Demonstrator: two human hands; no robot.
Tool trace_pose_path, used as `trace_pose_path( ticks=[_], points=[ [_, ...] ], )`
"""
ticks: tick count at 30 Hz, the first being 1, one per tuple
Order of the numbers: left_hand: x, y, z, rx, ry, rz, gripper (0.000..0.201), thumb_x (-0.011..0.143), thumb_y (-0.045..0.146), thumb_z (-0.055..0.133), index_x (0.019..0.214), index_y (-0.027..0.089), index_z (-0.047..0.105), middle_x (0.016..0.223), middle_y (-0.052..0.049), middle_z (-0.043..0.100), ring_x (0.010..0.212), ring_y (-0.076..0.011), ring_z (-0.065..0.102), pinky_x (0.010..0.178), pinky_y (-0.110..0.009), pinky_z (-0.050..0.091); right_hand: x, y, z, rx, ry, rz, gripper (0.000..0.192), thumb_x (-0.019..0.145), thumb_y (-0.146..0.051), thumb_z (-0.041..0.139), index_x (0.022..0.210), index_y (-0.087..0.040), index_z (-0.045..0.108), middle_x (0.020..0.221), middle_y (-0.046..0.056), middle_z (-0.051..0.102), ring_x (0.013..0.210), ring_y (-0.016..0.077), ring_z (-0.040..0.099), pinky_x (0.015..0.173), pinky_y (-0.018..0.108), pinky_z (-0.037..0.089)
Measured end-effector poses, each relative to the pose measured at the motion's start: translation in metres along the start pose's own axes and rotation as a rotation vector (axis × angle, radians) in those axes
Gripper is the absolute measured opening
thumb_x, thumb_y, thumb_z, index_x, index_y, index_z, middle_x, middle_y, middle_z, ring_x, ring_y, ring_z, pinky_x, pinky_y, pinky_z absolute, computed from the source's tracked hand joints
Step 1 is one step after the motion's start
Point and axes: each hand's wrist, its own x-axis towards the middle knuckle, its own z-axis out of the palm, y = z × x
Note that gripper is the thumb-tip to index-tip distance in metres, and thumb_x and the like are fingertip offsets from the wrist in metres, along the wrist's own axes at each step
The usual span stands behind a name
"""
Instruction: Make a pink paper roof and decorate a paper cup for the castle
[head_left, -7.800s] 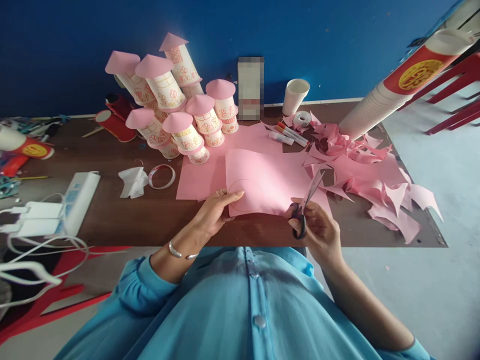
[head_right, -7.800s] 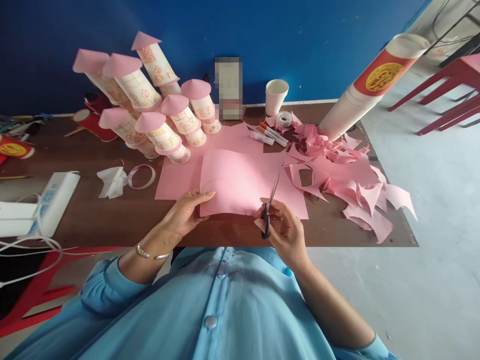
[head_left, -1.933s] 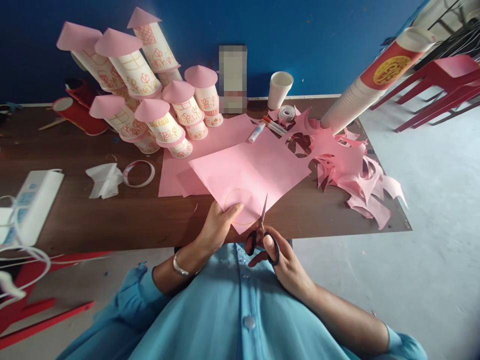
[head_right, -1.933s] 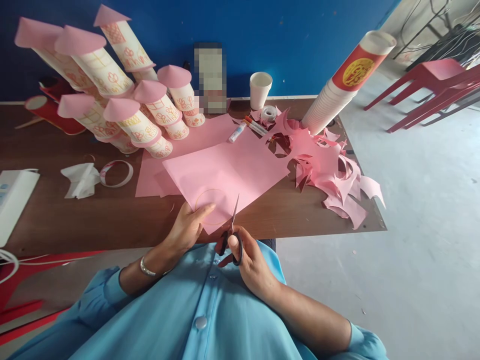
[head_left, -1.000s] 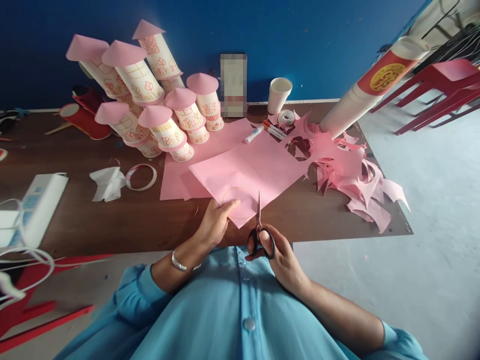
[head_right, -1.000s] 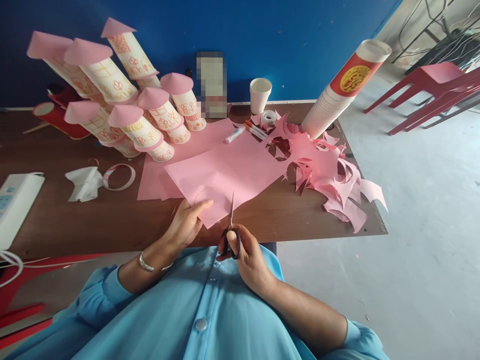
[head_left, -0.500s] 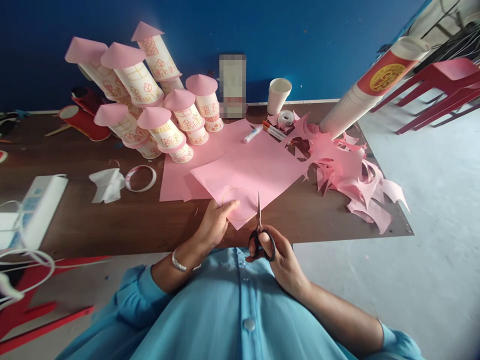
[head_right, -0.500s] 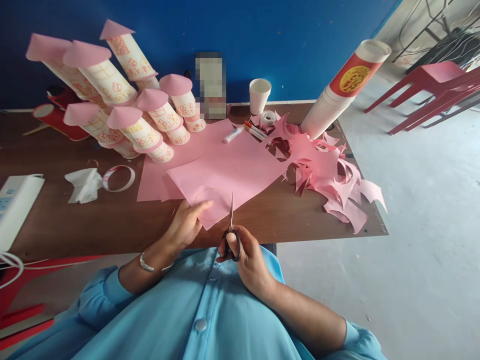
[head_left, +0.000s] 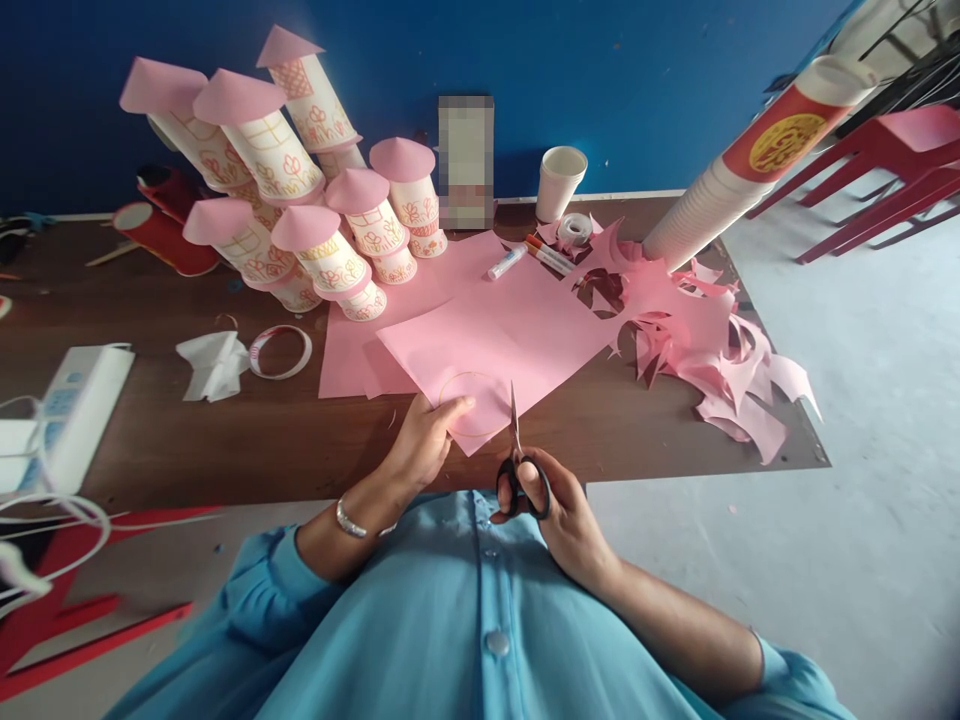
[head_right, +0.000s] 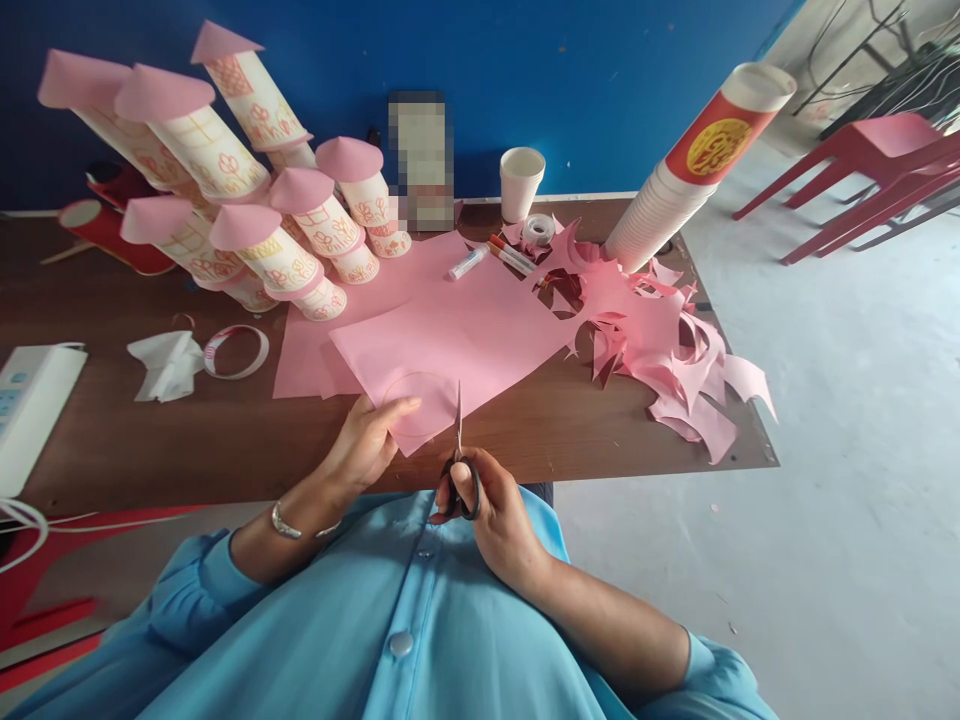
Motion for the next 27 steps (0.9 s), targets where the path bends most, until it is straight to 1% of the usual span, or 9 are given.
trace_pose_path(
  ticks=[3, 7, 12, 17, 22, 27],
  points=[
    [0.001, -0.002, -0.001, -0.004, -0.006, 0.013, 0.019, 0.075, 0.031, 0.078, 0.090, 0.019, 0.077, 0.081, -0.001, 0.076, 0.083, -0.0221, 0.072, 0.081, -0.030, 0.055, 0.000, 0.001, -0.001, -0.001, 0.004, 0.001, 0.051, 0.094, -0.070, 0.064, 0.094, -0.019, 0.061, 0.074, 0.000, 0.061, 0.066, 0.0123, 0.059, 0.062, 0.027, 0.061],
    [0.003, -0.004, -0.001, -0.020, -0.014, 0.029, 0.023, 0.074, 0.032, 0.078, 0.092, 0.018, 0.076, 0.083, -0.002, 0.077, 0.084, -0.0223, 0.072, 0.083, -0.031, 0.056, 0.000, 0.002, -0.002, 0.007, 0.003, -0.001, 0.051, 0.094, -0.069, 0.065, 0.094, -0.019, 0.062, 0.074, -0.001, 0.061, 0.065, 0.0113, 0.059, 0.062, 0.026, 0.062],
    [0.002, 0.000, -0.002, -0.014, -0.019, 0.019, 0.024, 0.073, 0.032, 0.078, 0.093, 0.019, 0.076, 0.083, -0.002, 0.076, 0.083, -0.0223, 0.072, 0.082, -0.030, 0.056, 0.000, 0.002, -0.001, 0.006, -0.010, 0.002, 0.050, 0.094, -0.069, 0.065, 0.091, -0.019, 0.061, 0.073, -0.001, 0.059, 0.064, 0.0109, 0.058, 0.062, 0.025, 0.061],
    [0.003, 0.002, -0.006, -0.009, 0.008, -0.009, 0.023, 0.069, 0.032, 0.080, 0.089, 0.019, 0.076, 0.079, -0.002, 0.075, 0.080, -0.0223, 0.070, 0.077, -0.030, 0.056, 0.001, 0.002, -0.002, 0.011, -0.020, 0.008, 0.051, 0.093, -0.069, 0.065, 0.092, -0.018, 0.062, 0.072, -0.001, 0.058, 0.064, 0.0105, 0.056, 0.060, 0.024, 0.061],
    [0.003, 0.003, -0.009, -0.006, 0.013, -0.043, 0.021, 0.068, 0.032, 0.082, 0.083, 0.019, 0.076, 0.077, -0.001, 0.072, 0.075, -0.0196, 0.066, 0.072, -0.030, 0.055, 0.001, 0.000, -0.001, -0.008, -0.038, 0.017, 0.051, 0.094, -0.069, 0.065, 0.095, -0.018, 0.063, 0.071, -0.001, 0.058, 0.063, 0.0104, 0.056, 0.061, 0.024, 0.061],
    [0.003, 0.005, -0.012, -0.018, 0.028, -0.056, 0.020, 0.067, 0.031, 0.084, 0.082, 0.021, 0.076, 0.081, -0.002, 0.073, 0.080, -0.0207, 0.066, 0.072, -0.030, 0.055, 0.002, 0.001, 0.000, 0.013, -0.039, 0.013, 0.050, 0.094, -0.068, 0.065, 0.094, -0.018, 0.063, 0.070, -0.002, 0.058, 0.062, 0.0095, 0.054, 0.058, 0.023, 0.060]
  ],
)
